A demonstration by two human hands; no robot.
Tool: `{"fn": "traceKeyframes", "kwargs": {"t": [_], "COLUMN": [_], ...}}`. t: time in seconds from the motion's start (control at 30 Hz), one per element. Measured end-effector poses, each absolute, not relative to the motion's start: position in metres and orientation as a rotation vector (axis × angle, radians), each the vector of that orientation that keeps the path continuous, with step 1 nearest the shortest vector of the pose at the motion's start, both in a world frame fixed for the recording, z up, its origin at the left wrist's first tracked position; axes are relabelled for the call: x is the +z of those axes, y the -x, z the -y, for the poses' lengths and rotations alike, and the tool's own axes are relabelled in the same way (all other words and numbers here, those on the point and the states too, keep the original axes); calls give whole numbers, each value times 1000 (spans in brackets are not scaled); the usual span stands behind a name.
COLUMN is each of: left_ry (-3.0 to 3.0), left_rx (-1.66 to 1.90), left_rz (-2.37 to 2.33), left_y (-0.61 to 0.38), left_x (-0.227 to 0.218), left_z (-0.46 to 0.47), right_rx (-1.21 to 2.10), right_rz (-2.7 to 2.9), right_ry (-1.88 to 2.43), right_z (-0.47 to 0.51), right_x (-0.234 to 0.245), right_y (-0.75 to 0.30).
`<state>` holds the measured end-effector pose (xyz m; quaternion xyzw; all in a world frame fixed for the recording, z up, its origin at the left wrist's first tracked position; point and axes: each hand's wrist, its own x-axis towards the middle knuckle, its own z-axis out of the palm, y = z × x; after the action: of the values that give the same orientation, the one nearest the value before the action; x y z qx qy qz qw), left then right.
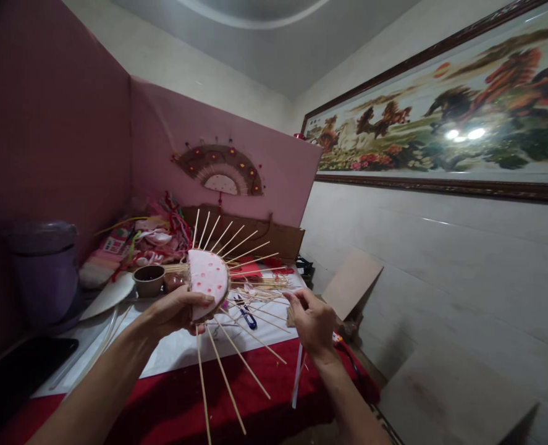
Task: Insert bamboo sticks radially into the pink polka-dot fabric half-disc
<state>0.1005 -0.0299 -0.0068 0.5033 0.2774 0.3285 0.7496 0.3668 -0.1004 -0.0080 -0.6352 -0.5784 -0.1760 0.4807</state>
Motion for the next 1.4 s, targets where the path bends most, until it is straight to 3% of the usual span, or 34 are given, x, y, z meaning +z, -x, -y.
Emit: {"fn": "traceKeyframes", "kwargs": {"t": [0.93, 1.4], "left_ry": [-1215, -1132], "left_rx": [537, 731], "left_rz": [-483, -428], "left_y": [-110, -114], "left_x": [-20, -17], "left_z": [31, 35], "right_rx": [-780, -842], "right_rz": [1559, 1553], "right_ry": [1631, 1564], "right_z": [53, 66], "right_x": [29, 39], "right_y": [-333, -331]}}
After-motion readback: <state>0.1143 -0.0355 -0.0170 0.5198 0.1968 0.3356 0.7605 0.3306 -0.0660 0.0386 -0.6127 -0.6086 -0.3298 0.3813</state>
